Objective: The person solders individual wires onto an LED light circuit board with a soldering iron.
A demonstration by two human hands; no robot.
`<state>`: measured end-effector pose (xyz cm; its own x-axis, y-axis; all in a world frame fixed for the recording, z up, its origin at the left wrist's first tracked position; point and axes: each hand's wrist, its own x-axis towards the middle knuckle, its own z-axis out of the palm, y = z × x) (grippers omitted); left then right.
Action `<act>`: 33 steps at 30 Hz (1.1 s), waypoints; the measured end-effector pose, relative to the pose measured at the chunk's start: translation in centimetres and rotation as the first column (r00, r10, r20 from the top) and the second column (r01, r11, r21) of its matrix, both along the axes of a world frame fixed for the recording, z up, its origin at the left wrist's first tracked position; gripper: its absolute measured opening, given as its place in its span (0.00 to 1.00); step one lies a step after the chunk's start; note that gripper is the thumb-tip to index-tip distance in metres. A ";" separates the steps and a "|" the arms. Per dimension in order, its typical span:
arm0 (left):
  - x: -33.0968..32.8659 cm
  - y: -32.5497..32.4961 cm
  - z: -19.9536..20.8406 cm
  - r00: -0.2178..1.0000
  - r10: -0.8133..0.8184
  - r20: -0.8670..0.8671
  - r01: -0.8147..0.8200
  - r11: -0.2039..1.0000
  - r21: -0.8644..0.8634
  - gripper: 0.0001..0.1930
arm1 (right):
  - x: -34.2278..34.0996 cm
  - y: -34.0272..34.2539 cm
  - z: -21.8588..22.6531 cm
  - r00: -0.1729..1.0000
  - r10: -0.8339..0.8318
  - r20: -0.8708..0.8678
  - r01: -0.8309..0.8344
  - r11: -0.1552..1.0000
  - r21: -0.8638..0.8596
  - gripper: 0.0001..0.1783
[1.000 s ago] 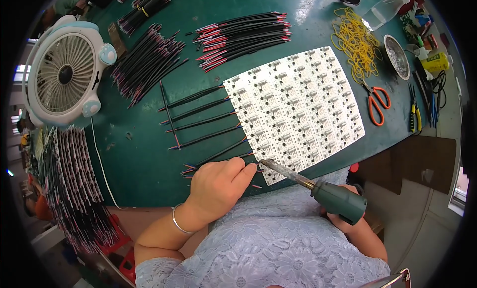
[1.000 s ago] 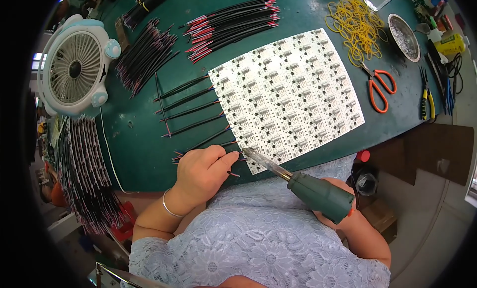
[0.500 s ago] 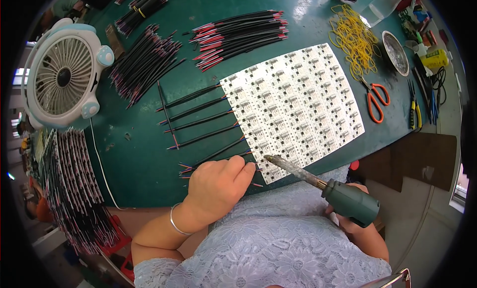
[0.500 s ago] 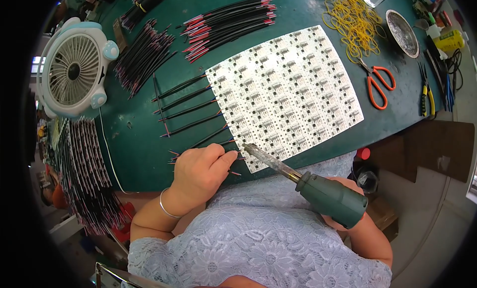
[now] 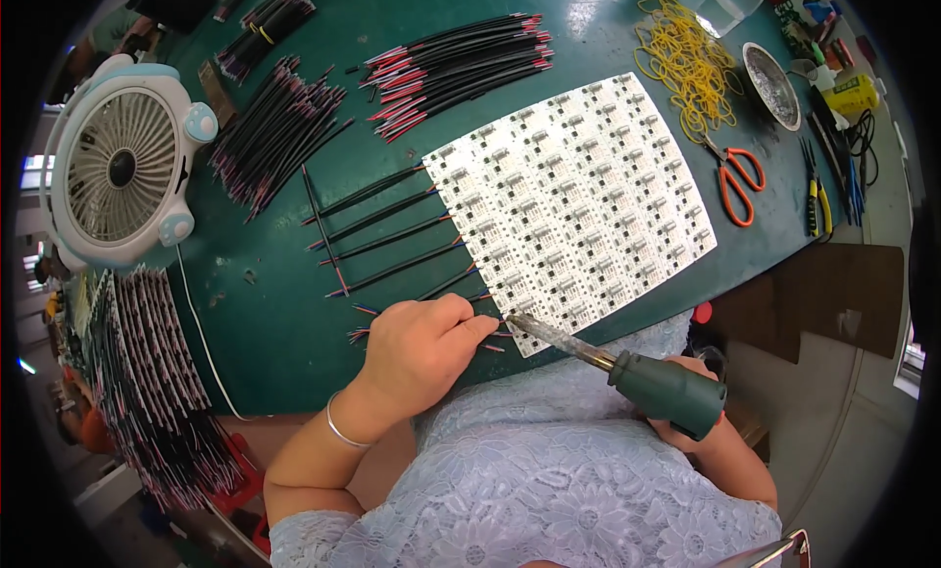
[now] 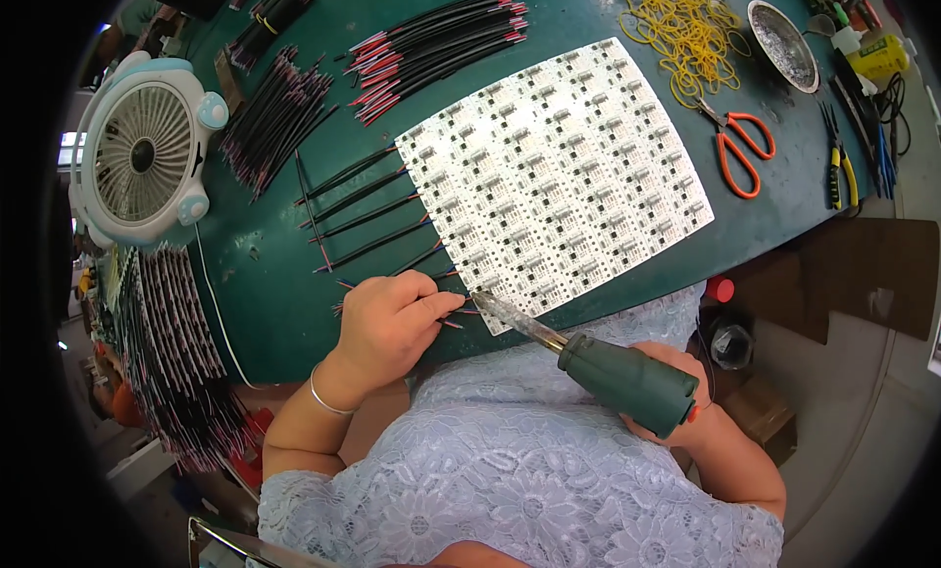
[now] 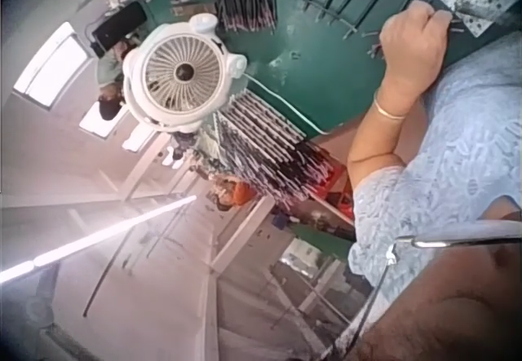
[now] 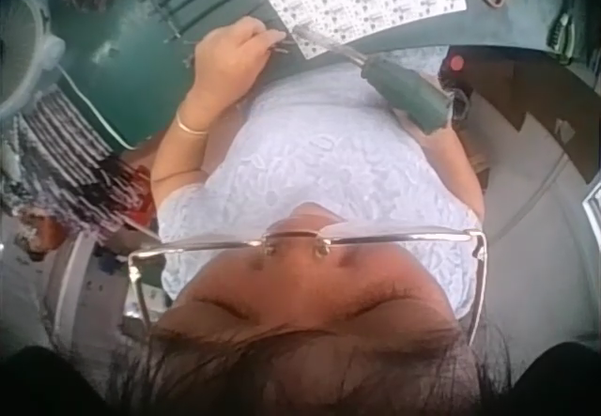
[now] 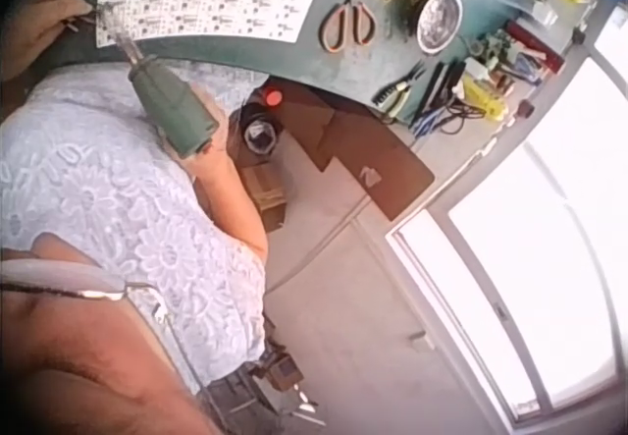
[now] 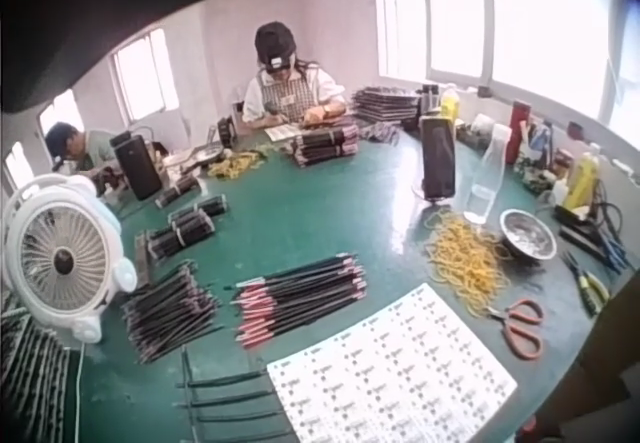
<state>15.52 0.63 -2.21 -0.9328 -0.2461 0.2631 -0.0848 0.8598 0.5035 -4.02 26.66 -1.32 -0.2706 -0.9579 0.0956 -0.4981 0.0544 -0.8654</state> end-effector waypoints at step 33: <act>0.8 3.5 0.6 0.997 0.076 0.025 -0.071 0.984 -0.165 0.13 | 0.1 1.7 1.1 1.000 -0.011 0.002 0.011 0.997 0.081 0.06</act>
